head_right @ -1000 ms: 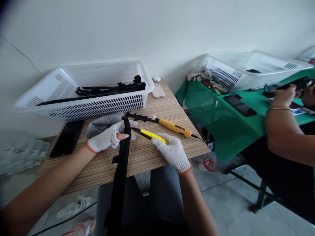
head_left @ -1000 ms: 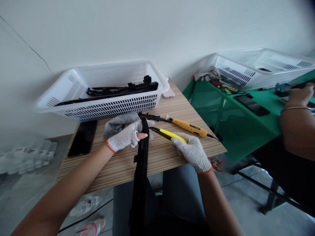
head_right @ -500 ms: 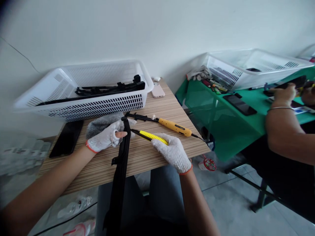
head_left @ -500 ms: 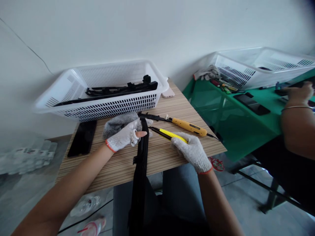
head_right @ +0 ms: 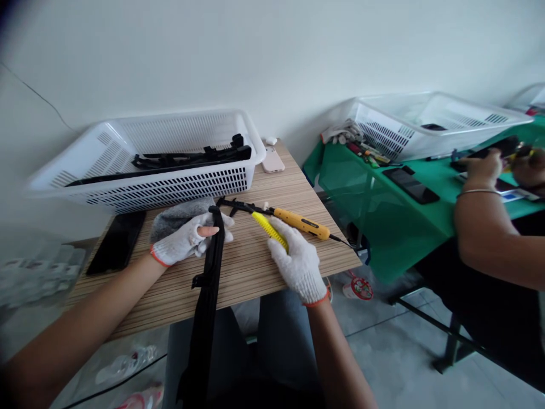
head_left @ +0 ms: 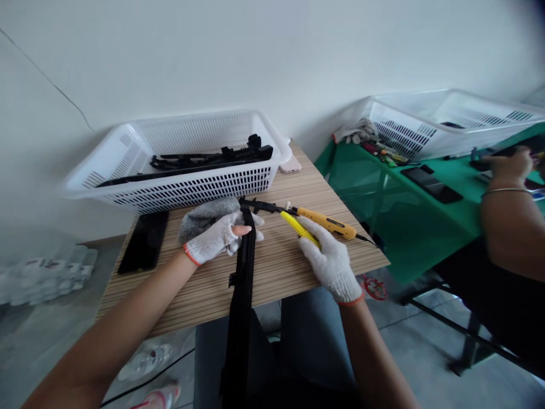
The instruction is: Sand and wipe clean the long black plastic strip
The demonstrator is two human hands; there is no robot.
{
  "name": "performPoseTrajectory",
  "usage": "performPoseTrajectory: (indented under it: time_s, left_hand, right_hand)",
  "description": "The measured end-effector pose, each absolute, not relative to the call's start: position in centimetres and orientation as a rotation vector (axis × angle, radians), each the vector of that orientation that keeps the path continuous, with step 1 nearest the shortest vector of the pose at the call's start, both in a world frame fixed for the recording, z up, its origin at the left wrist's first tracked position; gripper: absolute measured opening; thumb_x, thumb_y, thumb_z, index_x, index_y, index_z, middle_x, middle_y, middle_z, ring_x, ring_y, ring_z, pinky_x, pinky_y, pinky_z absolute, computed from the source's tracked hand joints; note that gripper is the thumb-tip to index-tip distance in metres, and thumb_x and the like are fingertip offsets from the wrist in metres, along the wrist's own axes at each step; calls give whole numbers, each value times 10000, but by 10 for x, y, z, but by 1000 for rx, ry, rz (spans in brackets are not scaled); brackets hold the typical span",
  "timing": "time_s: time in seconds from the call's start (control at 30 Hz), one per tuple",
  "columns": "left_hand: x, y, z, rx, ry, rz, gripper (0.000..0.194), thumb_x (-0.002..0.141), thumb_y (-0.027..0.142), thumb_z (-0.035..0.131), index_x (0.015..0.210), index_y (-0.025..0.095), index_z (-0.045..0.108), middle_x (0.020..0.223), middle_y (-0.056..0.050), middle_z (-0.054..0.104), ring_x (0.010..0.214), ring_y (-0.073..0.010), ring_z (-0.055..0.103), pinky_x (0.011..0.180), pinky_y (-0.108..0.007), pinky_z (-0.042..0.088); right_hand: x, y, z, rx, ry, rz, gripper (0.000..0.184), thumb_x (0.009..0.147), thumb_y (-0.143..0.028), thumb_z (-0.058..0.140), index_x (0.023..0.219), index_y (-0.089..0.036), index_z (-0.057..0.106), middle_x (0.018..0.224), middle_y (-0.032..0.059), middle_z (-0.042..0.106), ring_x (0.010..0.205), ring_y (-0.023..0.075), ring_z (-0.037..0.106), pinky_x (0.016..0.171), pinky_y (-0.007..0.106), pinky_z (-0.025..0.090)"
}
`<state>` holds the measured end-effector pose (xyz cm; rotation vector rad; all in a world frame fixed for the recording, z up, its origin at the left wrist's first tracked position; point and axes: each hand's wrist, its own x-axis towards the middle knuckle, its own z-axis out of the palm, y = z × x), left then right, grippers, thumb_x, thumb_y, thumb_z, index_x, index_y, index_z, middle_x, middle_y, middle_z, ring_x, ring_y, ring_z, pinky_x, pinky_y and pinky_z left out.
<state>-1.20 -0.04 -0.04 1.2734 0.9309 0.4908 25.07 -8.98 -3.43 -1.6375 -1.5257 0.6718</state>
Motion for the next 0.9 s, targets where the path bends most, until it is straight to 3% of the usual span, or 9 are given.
performPoseTrajectory:
  time_s: [0.13,0.27,0.4,0.77,0.9]
  left_hand:
    - [-11,-1,0,1274,935,509,685,768,554,806,1269,111,657,909,-135,790,478,-79,447,409,-212,260]
    - [-11,-2,0,1282,926,534,671,759,598,820,1202,117,671,860,-121,790,437,-69,425,394,-214,273]
    - [-13,-2,-3,1301,912,562,659,761,661,816,1141,141,679,806,-99,779,406,-67,417,376,-217,254]
    - [-16,1,-10,1345,908,543,754,738,738,791,1177,138,664,874,-125,773,447,-92,452,406,-233,321]
    - [-14,1,-11,1405,878,502,700,722,770,797,1041,157,687,807,-108,754,516,-150,561,427,-237,356]
  right_hand:
    - [242,-89,-25,-1827,-1748,577,510,919,-374,639,1420,-333,722,1363,74,731,1242,324,678,1050,466,531]
    - [234,-87,-18,-1890,-1928,458,509,922,-316,633,1422,-346,725,1339,83,735,1229,330,667,984,444,550]
    - [236,-78,-16,-1907,-2004,403,527,915,-264,615,1423,-349,725,1364,76,734,1250,333,654,1035,454,527]
    - [251,-42,-1,-1982,-2134,323,565,965,-228,541,1515,-302,647,1461,66,697,1336,344,617,1081,459,493]
    - [238,-38,19,-2013,-2215,198,503,975,-275,563,1461,-294,690,1451,103,694,1309,379,620,1026,477,506]
